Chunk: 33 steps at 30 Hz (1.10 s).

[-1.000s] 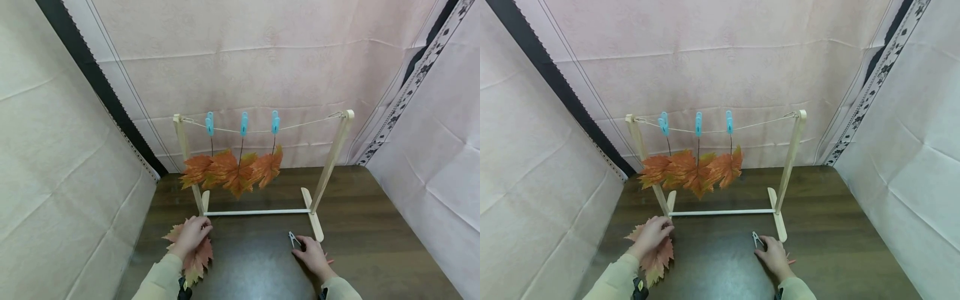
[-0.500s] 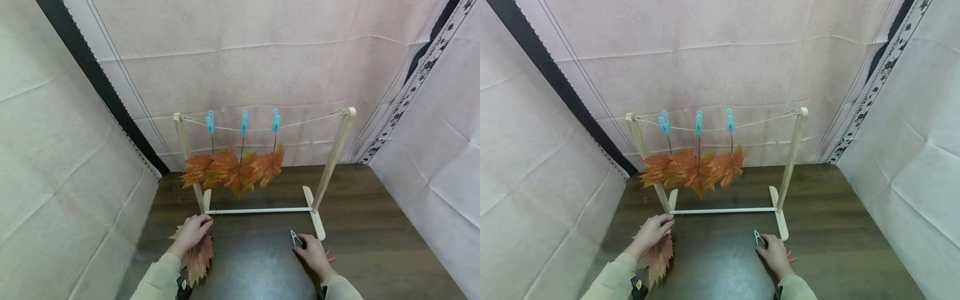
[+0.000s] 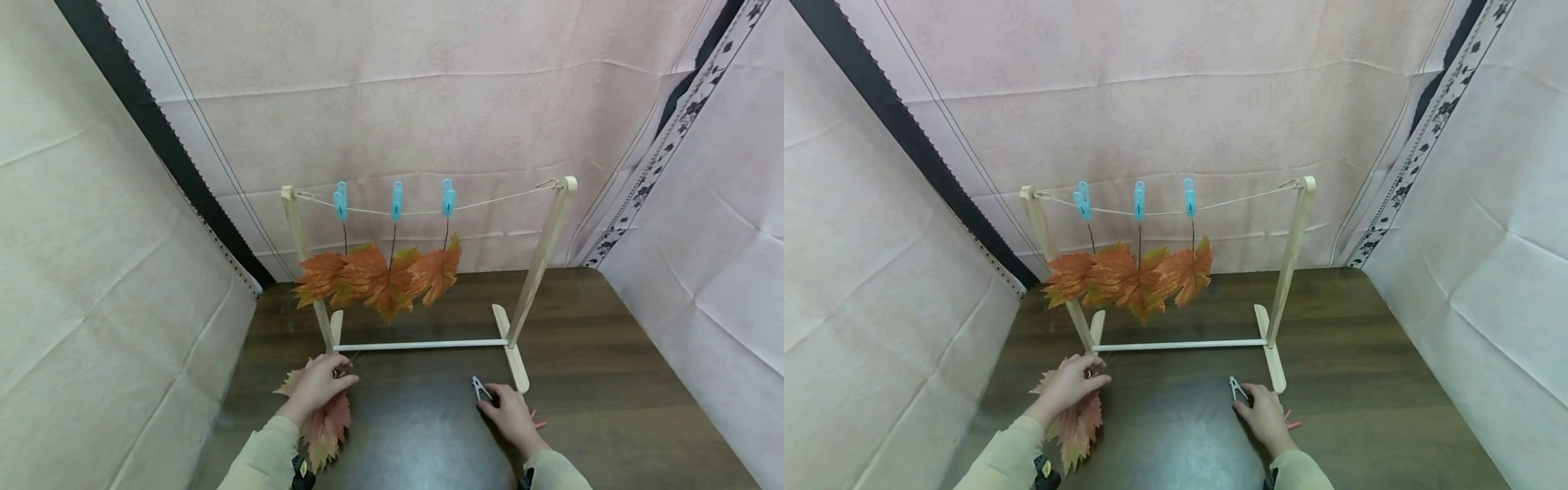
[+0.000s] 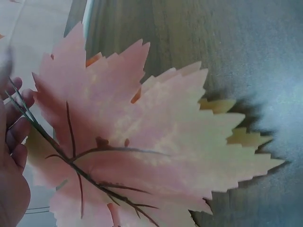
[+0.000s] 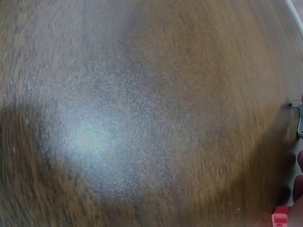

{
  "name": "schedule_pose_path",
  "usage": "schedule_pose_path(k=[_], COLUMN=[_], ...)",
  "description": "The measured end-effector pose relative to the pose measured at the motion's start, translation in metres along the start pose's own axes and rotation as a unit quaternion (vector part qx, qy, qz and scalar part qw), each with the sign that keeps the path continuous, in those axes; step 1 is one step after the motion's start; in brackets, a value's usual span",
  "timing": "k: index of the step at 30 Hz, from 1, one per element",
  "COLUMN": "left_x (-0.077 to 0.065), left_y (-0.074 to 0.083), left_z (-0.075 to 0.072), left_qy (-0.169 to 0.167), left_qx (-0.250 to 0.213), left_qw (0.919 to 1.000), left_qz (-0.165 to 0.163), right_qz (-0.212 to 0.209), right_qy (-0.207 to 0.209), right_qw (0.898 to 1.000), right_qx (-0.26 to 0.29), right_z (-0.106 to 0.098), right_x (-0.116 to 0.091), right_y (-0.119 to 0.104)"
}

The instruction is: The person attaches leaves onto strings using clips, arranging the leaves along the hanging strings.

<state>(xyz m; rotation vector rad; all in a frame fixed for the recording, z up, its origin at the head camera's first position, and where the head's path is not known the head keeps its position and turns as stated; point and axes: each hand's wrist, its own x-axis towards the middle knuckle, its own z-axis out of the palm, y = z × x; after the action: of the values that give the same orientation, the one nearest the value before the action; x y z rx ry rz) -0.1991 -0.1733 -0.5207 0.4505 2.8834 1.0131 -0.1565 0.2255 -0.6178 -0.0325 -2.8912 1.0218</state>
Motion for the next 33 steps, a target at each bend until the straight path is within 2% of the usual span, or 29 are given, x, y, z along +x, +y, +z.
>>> schedule_pose_path(k=[6,11,14,19,21,26,30,33], left_x=[0.000,0.000,0.000,-0.003,-0.004,-0.004,-0.004,-0.003], left_y=[-0.001,-0.002,-0.002,0.000,-0.001,0.000,0.009,0.015], left_z=[0.004,0.007,0.007,0.006,0.005,0.001,-0.007,-0.012], left_qy=[0.023,0.057,0.066,0.063,0.071,0.092,0.070,0.070], left_qx=[0.055,0.115,0.138,0.122,0.116,0.122,0.106,0.090], left_qw=[0.9969,0.9865,0.9811,0.9842,0.9836,0.9773,0.9865,0.9907], left_qz=[0.052,0.102,0.119,0.112,0.118,0.147,0.103,0.075], right_qz=[0.004,0.007,0.006,-0.008,-0.021,-0.043,-0.041,-0.045], right_qy=[-0.005,0.000,0.003,0.007,0.015,0.031,0.035,0.043], right_qw=[1.000,1.000,1.000,1.000,0.999,0.998,0.997,0.996], right_qx=[0.002,0.004,0.005,-0.010,-0.019,-0.040,-0.051,-0.056], right_z=[0.000,0.001,0.001,0.004,0.006,0.008,0.010,0.011], right_x=[0.000,0.000,0.000,-0.001,-0.001,-0.001,-0.001,-0.001], right_y=[-0.001,-0.001,-0.001,-0.001,-0.002,-0.005,-0.005,-0.004])
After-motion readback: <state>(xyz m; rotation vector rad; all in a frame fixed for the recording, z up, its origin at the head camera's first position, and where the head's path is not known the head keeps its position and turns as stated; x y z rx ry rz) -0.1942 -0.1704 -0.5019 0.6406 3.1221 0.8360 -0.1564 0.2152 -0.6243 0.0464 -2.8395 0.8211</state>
